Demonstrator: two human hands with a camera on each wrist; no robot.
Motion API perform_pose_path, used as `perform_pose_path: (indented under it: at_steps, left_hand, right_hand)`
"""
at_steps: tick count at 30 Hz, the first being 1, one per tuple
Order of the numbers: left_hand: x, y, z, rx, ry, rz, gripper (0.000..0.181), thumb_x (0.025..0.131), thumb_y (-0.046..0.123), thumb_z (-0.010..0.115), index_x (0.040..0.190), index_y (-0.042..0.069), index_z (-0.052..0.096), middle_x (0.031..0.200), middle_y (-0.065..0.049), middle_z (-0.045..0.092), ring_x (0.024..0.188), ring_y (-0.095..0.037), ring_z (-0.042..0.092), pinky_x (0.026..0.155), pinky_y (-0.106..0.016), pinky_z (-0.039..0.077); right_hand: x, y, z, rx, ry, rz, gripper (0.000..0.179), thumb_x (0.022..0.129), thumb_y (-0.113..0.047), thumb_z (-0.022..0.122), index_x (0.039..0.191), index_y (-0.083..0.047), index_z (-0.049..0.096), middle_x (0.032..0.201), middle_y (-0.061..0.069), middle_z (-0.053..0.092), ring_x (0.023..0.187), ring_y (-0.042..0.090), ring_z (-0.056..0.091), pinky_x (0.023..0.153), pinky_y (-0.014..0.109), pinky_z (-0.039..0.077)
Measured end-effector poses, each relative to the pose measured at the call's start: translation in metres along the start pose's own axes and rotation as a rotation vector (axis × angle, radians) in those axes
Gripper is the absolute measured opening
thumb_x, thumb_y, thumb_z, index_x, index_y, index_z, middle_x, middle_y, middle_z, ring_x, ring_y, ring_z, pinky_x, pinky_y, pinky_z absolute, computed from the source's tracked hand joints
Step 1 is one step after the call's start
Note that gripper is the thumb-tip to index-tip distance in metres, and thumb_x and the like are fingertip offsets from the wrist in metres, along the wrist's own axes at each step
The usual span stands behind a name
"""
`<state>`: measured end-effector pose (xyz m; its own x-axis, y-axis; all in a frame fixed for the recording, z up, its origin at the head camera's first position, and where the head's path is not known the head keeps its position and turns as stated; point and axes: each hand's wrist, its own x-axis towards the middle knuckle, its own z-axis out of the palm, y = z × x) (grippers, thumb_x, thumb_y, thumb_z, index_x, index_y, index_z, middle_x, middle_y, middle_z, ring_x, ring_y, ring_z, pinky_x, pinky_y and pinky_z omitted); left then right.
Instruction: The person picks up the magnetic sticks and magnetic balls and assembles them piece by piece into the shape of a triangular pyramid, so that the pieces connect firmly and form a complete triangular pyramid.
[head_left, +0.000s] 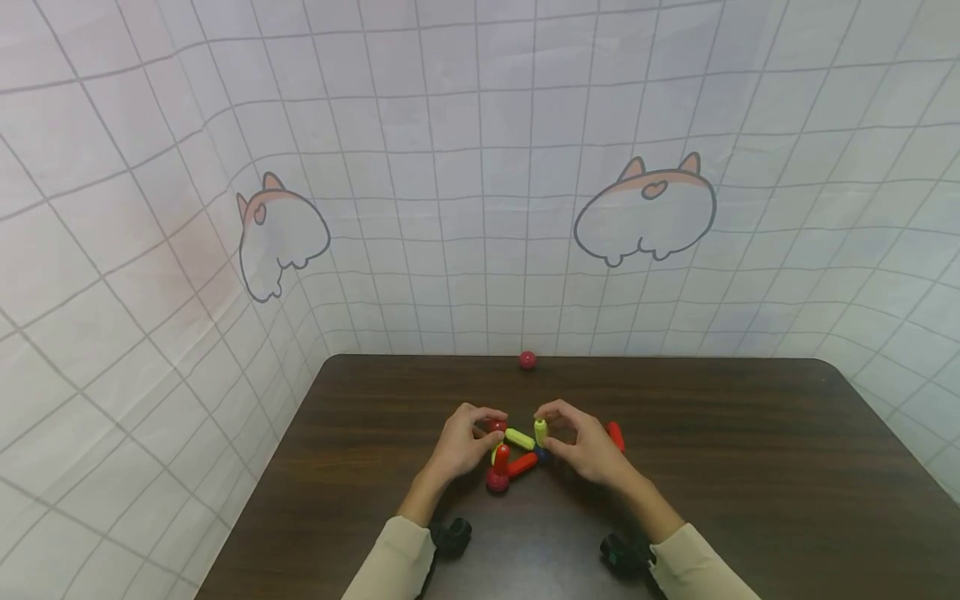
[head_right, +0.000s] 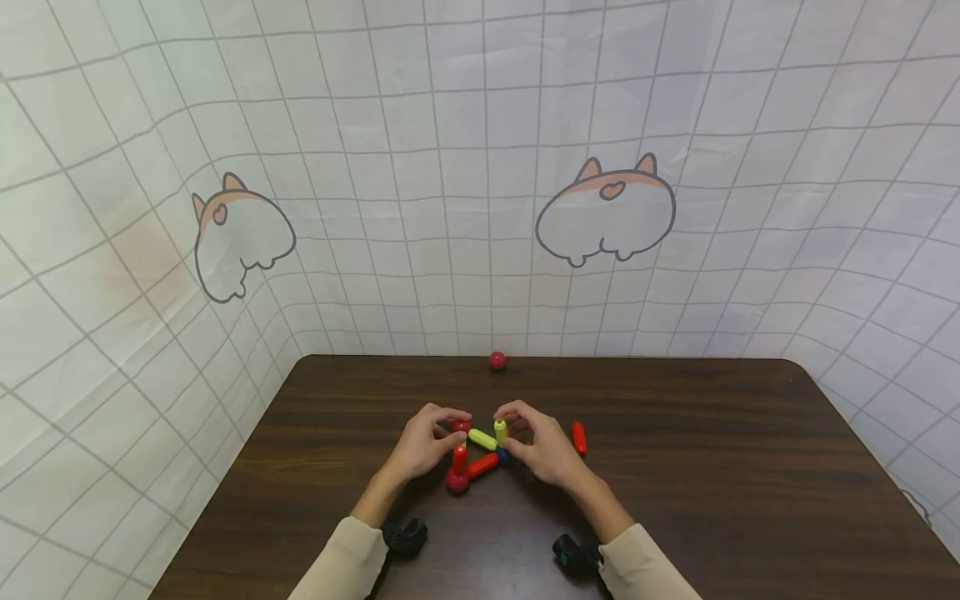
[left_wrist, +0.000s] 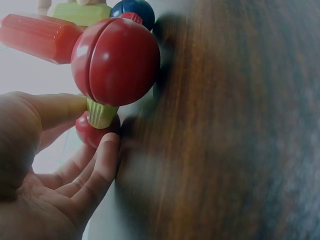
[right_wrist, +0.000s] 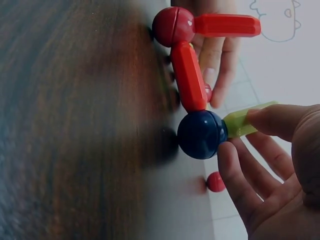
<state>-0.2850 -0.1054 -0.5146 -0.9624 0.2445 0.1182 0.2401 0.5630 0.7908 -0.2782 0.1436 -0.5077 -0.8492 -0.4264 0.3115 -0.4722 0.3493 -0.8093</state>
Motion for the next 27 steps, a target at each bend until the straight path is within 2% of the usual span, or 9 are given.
perform_pose_path:
  at_steps: [6, 12, 16, 20, 22, 24, 27]
  left_hand:
    - [0.000, -0.001, 0.001, -0.004, -0.011, 0.007, 0.028, 0.095, 0.016, 0.074, 0.122, 0.014, 0.074, 0.115, -0.011, 0.059, 0.085, -0.018, 0.065, 0.068, -0.028, 0.053]
    - [0.000, -0.002, -0.001, -0.024, -0.042, 0.019, 0.032, 0.096, 0.019, 0.072, 0.128, 0.016, 0.070, 0.120, -0.010, 0.061, 0.091, -0.020, 0.067, 0.070, -0.029, 0.055]
    - [0.000, -0.002, -0.005, -0.034, -0.055, 0.022, 0.033, 0.099, 0.019, 0.068, 0.132, 0.018, 0.067, 0.124, -0.009, 0.063, 0.098, -0.024, 0.069, 0.075, -0.032, 0.057]
    - [0.000, -0.003, -0.012, -0.023, -0.075, 0.042, 0.032, 0.097, 0.008, 0.064, 0.127, 0.018, 0.068, 0.122, -0.009, 0.065, 0.098, -0.022, 0.069, 0.076, -0.031, 0.056]
    - [-0.001, -0.003, -0.017, -0.023, -0.112, 0.063, 0.032, 0.092, 0.002, 0.062, 0.122, 0.015, 0.068, 0.117, -0.009, 0.067, 0.095, -0.019, 0.067, 0.075, -0.030, 0.054]
    - [-0.001, -0.003, -0.020, -0.037, -0.176, 0.082, 0.032, 0.088, -0.001, 0.064, 0.117, 0.011, 0.067, 0.112, -0.009, 0.068, 0.091, -0.018, 0.065, 0.075, -0.028, 0.052]
    - [-0.001, -0.002, -0.022, -0.050, -0.283, 0.088, 0.031, 0.085, 0.009, 0.076, 0.115, 0.011, 0.065, 0.108, -0.008, 0.067, 0.091, -0.017, 0.061, 0.079, -0.027, 0.051]
  right_hand:
    - [-0.001, -0.001, 0.003, -0.011, -0.021, 0.008, 0.037, 0.092, -0.003, 0.073, 0.125, -0.015, 0.061, 0.117, 0.009, 0.072, 0.109, 0.033, 0.069, 0.095, 0.055, 0.054]
    - [-0.002, -0.002, 0.004, -0.024, -0.028, 0.010, 0.038, 0.093, -0.004, 0.073, 0.127, -0.015, 0.060, 0.117, 0.010, 0.072, 0.107, 0.030, 0.069, 0.093, 0.054, 0.055]
    - [-0.001, 0.001, 0.004, -0.046, -0.006, 0.010, 0.040, 0.091, -0.002, 0.073, 0.127, -0.015, 0.060, 0.116, 0.010, 0.073, 0.106, 0.030, 0.070, 0.094, 0.053, 0.055]
    - [-0.001, 0.005, 0.003, -0.065, 0.036, 0.024, 0.042, 0.089, 0.001, 0.075, 0.125, -0.016, 0.061, 0.113, 0.010, 0.073, 0.104, 0.029, 0.071, 0.090, 0.051, 0.056]
    - [0.000, 0.005, 0.001, -0.076, 0.056, 0.039, 0.043, 0.088, 0.002, 0.075, 0.124, -0.017, 0.061, 0.112, 0.011, 0.073, 0.102, 0.029, 0.071, 0.087, 0.049, 0.056]
    - [-0.001, 0.006, -0.001, -0.092, 0.070, 0.053, 0.043, 0.088, 0.001, 0.076, 0.124, -0.017, 0.061, 0.112, 0.011, 0.073, 0.101, 0.027, 0.071, 0.084, 0.047, 0.056]
    - [-0.001, 0.006, -0.003, -0.101, 0.082, 0.070, 0.044, 0.088, 0.001, 0.077, 0.124, -0.018, 0.061, 0.112, 0.010, 0.073, 0.101, 0.027, 0.071, 0.084, 0.048, 0.055]
